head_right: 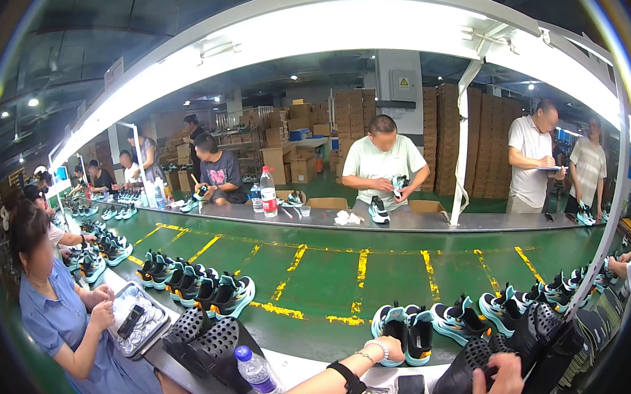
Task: Inspecting and organizing finished sneakers on a factory production line.
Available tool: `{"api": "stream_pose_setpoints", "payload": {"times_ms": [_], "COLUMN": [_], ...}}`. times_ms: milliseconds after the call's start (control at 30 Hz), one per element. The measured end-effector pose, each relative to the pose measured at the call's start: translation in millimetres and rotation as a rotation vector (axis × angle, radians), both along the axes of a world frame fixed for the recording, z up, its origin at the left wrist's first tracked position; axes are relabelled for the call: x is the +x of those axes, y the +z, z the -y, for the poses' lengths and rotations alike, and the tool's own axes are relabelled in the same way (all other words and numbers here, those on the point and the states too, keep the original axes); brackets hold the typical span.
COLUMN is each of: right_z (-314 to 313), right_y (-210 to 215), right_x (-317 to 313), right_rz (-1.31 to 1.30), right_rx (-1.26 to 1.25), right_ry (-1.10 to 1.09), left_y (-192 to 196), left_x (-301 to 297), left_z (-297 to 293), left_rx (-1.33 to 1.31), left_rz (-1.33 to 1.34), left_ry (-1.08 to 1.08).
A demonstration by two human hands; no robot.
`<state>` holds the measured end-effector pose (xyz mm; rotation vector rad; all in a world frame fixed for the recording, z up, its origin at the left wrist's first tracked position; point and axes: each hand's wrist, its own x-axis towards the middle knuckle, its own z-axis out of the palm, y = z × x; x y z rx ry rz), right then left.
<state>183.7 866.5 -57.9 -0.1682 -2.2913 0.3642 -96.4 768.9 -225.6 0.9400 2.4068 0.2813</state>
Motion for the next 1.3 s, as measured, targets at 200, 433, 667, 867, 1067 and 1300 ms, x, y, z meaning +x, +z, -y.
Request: {"api": "stream_pose_setpoints", "payload": {"times_ms": [200,433,667,867,1067,1300], "right_z": [-37,-67,-44,-3,24,39], "right_y": [-9,-35,12,-36,-117,-174], "right_x": [-24,-38,-40,-170,-256,-267], "right_rz": [0.451,0.586,0.440,0.807,0.659,0.597], "right_rx": [0.220,0.271,0.158,0.023,-0.012,0.012], "right_ry": [-0.426,-0.461,-0.392,0.085,0.033,-0.044], "left_y": [-5,-3,-9,-46,-68,-79], "left_x": [12,15,56,47,32,36], "left_z": [8,11,44,54,65,62], "left_rx": [0.131,0.125,0.631,0.740,0.869,0.809], "left_rz": [-0.128,-0.157,-0.373,-0.234,-0.181,-0.169], "left_ry": [0.018,0.146,0.421,0.427,0.391,0.415]}}
